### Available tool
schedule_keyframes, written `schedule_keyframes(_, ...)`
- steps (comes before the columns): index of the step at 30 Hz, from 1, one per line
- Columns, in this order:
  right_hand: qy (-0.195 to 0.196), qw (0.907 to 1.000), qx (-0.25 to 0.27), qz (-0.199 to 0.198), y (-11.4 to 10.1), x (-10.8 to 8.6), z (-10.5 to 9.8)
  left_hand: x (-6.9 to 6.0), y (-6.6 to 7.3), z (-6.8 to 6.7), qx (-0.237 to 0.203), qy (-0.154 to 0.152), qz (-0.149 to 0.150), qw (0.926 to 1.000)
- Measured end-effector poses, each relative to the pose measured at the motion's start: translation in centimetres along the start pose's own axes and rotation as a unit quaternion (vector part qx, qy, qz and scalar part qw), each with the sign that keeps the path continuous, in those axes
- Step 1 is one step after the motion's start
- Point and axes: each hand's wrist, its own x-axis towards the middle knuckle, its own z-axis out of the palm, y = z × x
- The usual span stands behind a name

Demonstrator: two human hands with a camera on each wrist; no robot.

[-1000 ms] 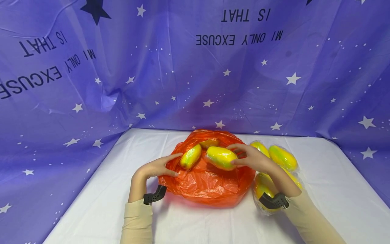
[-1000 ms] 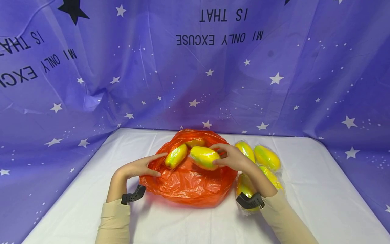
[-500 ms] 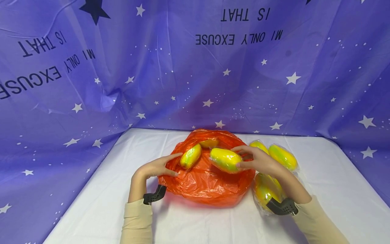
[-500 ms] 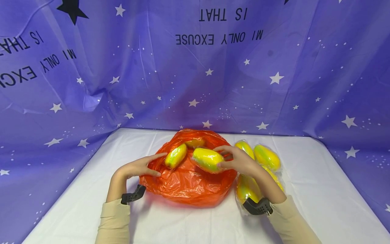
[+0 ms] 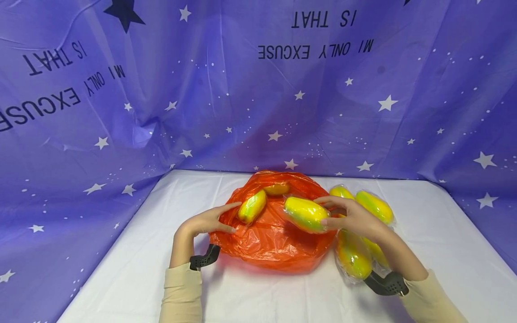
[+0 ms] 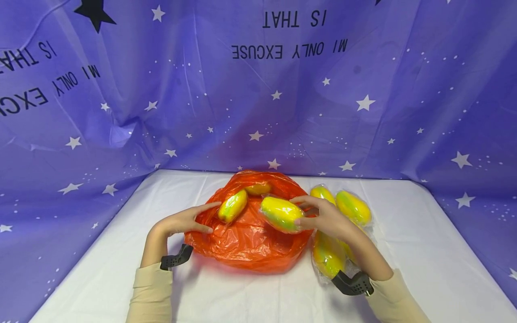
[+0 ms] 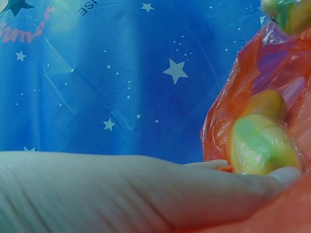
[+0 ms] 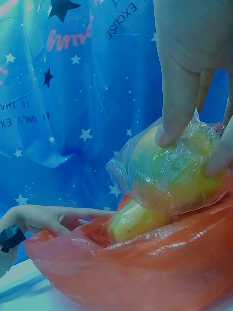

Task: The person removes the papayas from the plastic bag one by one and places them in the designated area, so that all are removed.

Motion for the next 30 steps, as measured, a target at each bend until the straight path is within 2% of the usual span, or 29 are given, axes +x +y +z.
schedule_keyframes(13,0.011,0.9987,0.049,-0.003,0.4,-2.5,-1.4,0.1,-0.1,-0.1,0.008,0.000,-0.001,1.0000)
schedule_keyframes(20,0.037,0.9986,0.035,0.011,1.0,-3.6,-2.1,0.1,-0.2,-0.1,0.011,0.001,-0.001,0.9999)
schedule_keyframes(30,0.055,0.9977,0.037,0.009,1.9,-4.5,-2.6,0.2,-0.3,0.0,0.008,0.002,-0.002,1.0000)
